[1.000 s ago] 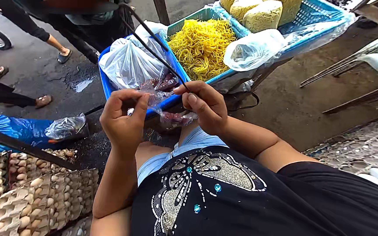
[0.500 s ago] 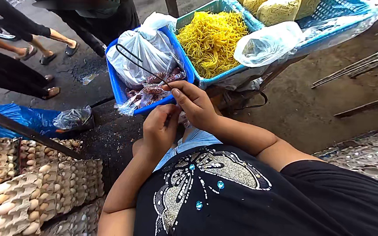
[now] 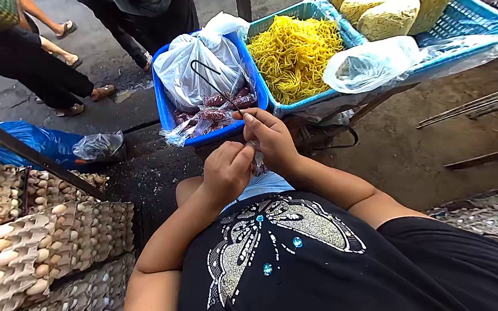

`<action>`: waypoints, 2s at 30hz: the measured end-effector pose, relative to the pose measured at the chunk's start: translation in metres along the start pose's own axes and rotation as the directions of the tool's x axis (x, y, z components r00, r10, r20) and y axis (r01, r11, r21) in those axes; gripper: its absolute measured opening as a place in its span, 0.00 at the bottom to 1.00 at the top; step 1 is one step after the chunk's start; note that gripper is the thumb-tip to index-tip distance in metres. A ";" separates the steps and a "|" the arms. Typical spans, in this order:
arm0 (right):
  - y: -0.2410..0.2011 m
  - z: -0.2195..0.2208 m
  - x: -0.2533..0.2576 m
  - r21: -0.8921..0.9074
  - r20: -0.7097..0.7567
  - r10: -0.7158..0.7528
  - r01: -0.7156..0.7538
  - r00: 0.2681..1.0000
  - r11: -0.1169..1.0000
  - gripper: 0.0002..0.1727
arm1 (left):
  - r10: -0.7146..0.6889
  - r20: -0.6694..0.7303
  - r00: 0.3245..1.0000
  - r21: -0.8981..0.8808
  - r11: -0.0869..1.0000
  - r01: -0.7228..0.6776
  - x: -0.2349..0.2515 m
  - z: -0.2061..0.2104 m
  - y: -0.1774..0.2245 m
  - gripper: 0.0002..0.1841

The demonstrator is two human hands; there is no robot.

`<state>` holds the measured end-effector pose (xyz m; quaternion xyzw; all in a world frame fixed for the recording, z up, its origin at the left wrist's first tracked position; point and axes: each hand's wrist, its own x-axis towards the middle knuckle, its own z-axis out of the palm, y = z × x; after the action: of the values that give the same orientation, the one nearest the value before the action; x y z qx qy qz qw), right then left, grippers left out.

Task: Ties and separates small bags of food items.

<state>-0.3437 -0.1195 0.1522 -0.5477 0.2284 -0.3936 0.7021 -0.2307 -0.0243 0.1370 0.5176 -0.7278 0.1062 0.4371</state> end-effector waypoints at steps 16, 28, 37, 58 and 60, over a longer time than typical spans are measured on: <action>-0.003 -0.007 -0.002 0.171 0.099 -0.305 0.286 0.947 0.943 0.15 | -0.752 0.222 0.620 0.125 0.653 0.747 0.005 -0.022 -0.087 0.21; -0.010 -0.005 -0.005 0.099 0.191 -0.431 0.419 0.882 0.902 0.13 | -0.505 0.042 0.862 -0.339 0.804 0.488 0.032 -0.060 -0.007 0.07; -0.007 0.002 -0.006 0.029 0.127 -0.273 0.271 0.954 0.962 0.14 | -0.588 0.208 0.781 -0.481 0.634 0.605 0.007 -0.026 0.013 0.07; -0.005 -0.003 -0.009 0.317 0.141 -0.169 0.117 0.975 0.941 0.15 | -0.529 -0.006 0.849 0.275 0.815 0.510 -0.011 -0.063 -0.052 0.26; -0.004 -0.004 -0.009 0.297 0.154 -0.181 0.129 0.971 0.946 0.15 | -0.784 0.006 0.621 0.416 0.567 0.712 -0.007 -0.071 -0.081 0.29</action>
<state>-0.3530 -0.1145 0.1539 -0.4904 0.0611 -0.4257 0.7580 -0.1244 -0.0120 0.1503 0.8580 -0.4419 -0.0032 0.2620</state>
